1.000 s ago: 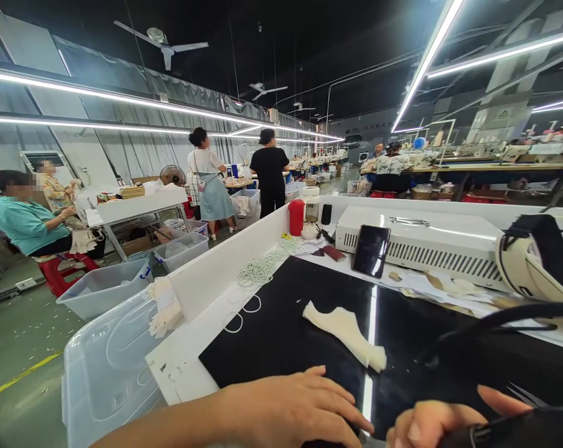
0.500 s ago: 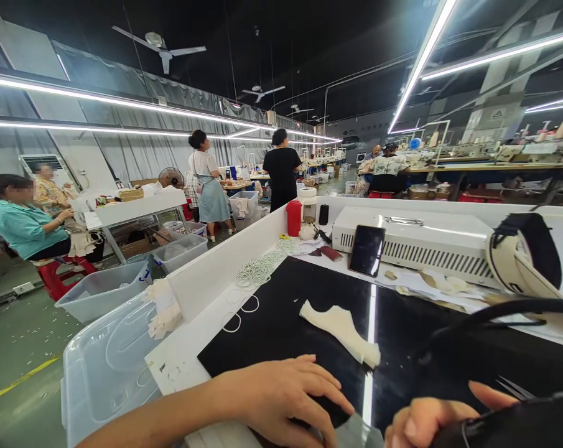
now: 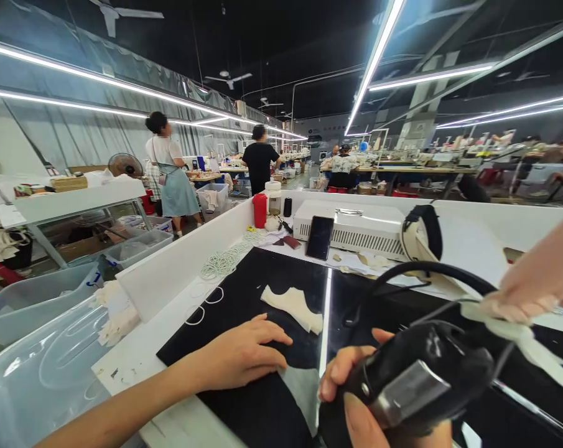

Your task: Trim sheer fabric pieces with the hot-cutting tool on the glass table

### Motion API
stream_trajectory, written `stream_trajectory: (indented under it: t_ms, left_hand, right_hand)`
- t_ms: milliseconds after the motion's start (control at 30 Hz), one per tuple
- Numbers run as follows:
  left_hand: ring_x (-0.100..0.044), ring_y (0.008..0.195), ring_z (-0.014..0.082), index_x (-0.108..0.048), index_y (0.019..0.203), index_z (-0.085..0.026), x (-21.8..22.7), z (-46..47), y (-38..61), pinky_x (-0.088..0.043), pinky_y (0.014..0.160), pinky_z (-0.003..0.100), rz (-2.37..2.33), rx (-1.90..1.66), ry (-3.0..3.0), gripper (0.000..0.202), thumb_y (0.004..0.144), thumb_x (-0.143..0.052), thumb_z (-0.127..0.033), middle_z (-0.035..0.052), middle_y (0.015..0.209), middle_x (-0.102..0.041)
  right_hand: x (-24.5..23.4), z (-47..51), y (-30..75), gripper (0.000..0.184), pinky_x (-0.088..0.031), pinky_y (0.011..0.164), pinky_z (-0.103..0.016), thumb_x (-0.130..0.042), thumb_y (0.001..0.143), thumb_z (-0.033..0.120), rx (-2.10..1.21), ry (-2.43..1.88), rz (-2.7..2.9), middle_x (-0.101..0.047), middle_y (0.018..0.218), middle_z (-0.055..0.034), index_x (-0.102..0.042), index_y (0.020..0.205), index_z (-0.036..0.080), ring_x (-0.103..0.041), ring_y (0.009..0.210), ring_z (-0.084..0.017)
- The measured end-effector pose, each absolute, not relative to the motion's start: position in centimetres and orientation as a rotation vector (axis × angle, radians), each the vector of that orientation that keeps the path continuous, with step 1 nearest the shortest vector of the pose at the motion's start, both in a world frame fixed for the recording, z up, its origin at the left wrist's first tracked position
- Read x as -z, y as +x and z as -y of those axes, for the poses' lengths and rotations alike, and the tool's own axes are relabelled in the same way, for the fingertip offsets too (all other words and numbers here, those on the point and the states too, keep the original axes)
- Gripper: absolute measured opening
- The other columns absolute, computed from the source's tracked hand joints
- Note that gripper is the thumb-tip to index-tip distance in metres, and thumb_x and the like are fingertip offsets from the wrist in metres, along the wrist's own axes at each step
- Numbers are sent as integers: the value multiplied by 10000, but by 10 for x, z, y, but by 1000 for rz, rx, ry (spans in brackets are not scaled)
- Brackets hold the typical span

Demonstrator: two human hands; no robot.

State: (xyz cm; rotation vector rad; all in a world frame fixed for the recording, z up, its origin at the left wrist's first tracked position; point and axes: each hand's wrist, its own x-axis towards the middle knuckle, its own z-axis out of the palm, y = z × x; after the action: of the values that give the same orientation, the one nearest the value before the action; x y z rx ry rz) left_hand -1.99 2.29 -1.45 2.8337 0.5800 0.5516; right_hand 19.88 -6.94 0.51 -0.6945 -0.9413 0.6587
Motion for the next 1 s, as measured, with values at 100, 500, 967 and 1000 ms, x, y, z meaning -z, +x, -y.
stream_trajectory:
  t_ms: [100,500,967,1000]
  left_hand:
    - [-685,1160,216,-751,1113,-200,14,-16,-17,-496,1139,395,-605,-628,2857,181,1043,-587,-169,84,1263,-722]
    - [-710,1058,207,-742,1137,-196,16,-12,-17,-476,1158,457,-580,-593,2866,240,1043,-538,-111,66,1139,-758]
    - [-670,1216,243,-686,1310,-206,0,9,-9,-363,1263,522,-530,-504,2614,351,976,-753,-290,92,1318,-702]
    - [-663,1222,257,-687,1316,-199,-1,11,-7,-367,1261,523,-520,-486,2581,416,935,-805,-315,100,1328,-696]
  right_hand:
    - [-15,77,194,416,-611,550,-394,-770,896,344,-662,-744,936,-659,788,-26,-615,1281,310,-655,616,-225]
    - [-29,80,198,397,-611,639,-353,-784,921,332,-657,-734,1006,-676,829,11,-608,1277,326,-662,669,-180]
    - [-40,69,186,394,-556,640,-333,-793,922,340,-591,-722,962,-676,842,49,-567,1243,303,-646,642,-155]
    - [-40,69,185,395,-556,634,-330,-794,922,341,-595,-718,968,-675,843,49,-563,1241,302,-647,642,-154]
